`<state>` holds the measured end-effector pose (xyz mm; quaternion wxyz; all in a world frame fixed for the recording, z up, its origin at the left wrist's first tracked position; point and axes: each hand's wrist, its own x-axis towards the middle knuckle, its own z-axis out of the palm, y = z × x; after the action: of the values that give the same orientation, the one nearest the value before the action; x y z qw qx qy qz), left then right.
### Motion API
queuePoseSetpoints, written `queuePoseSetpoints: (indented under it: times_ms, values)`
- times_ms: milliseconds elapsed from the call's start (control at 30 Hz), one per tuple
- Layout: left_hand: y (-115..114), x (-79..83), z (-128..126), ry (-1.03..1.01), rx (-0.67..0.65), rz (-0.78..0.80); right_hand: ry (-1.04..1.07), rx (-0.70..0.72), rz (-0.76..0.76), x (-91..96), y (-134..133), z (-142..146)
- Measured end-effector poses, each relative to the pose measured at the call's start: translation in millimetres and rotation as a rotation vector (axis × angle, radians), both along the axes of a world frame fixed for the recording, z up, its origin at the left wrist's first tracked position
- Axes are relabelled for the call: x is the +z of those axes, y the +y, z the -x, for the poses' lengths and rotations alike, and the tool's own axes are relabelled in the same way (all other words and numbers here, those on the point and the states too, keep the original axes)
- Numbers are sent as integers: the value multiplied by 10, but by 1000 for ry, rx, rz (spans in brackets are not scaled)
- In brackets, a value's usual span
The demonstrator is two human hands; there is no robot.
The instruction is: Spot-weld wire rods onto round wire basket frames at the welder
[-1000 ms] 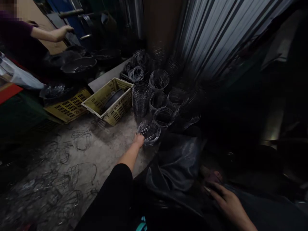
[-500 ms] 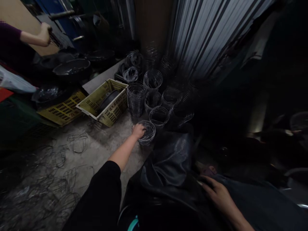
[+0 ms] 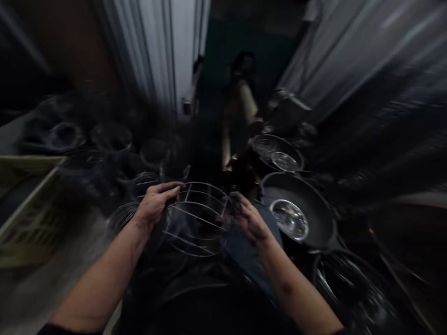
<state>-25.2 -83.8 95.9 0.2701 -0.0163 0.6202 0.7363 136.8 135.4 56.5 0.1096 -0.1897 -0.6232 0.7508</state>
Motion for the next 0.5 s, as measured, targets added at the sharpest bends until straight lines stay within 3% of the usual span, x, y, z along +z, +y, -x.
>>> queuePoseSetpoints:
  times_ms: [100,167,233,300,367,500]
  values:
    - [359,-236,-28,-30,-48,40,5,35,325,95,-21,-163]
    - [492,-372,-62,-21,-70,68,-20,-38,476,101,-33,-260]
    - [535,-459,-109,13,-17,110,-47,-133,542,85,-1,-321]
    - [520,-491,-165,192,11,196,-74,-208,561,61,81,-342]
    - [501,-492,-233,565,-154,314,-104,-265,580,36,184,-332]
    - [587,-591,-391,1229,-742,453,-165,-262,645,-33,294,-284]
